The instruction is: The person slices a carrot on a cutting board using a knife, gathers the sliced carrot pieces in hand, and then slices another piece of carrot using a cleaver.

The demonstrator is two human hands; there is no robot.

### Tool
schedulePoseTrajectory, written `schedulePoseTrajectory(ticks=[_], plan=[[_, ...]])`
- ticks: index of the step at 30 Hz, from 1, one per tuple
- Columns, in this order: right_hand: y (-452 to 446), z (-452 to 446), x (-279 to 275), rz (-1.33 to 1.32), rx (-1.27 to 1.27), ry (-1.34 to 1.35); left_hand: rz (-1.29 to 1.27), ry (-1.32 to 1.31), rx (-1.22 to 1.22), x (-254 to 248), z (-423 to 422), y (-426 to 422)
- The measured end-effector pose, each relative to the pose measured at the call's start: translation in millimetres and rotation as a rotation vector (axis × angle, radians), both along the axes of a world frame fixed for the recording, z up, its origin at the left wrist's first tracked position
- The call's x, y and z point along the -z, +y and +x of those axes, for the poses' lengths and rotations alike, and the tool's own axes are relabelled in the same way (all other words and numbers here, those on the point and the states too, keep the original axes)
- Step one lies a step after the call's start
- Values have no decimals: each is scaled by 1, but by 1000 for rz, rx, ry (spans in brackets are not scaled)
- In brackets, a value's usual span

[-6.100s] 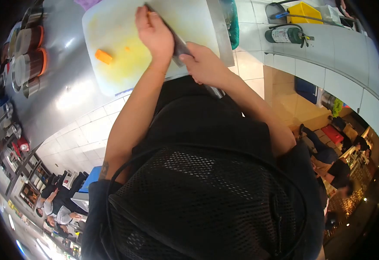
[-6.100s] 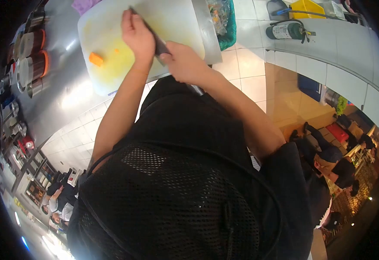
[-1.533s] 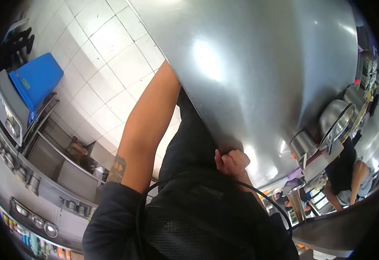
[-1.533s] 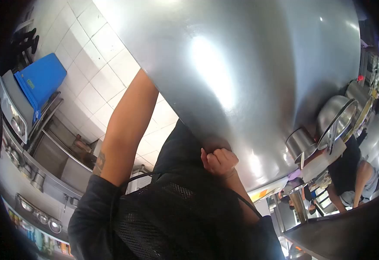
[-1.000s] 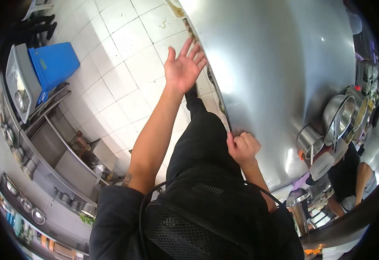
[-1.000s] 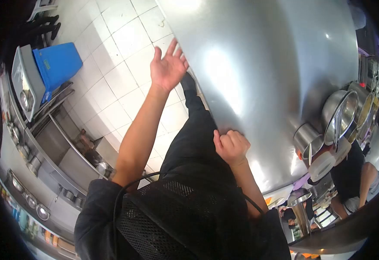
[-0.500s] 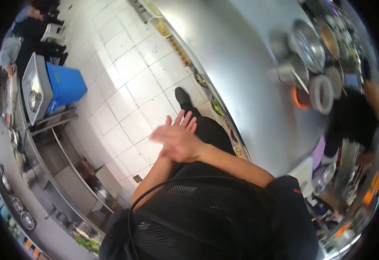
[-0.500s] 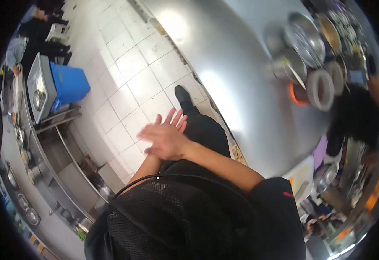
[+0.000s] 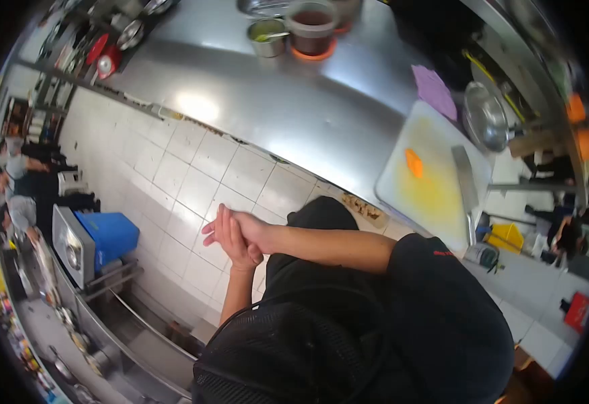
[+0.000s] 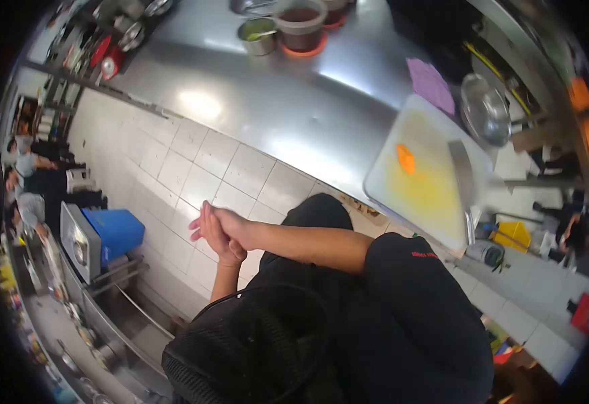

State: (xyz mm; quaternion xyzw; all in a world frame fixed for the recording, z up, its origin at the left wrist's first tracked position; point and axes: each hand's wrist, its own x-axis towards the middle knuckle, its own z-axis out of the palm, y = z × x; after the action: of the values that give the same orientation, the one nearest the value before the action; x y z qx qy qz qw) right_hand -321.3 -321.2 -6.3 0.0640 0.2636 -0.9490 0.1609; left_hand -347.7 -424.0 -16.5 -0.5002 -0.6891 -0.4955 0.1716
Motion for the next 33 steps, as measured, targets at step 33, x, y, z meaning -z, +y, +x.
schedulePoseTrajectory(ticks=[33], plan=[[153,571,-44,1374,964,-1073,-692,-186,842,38,352,319]])
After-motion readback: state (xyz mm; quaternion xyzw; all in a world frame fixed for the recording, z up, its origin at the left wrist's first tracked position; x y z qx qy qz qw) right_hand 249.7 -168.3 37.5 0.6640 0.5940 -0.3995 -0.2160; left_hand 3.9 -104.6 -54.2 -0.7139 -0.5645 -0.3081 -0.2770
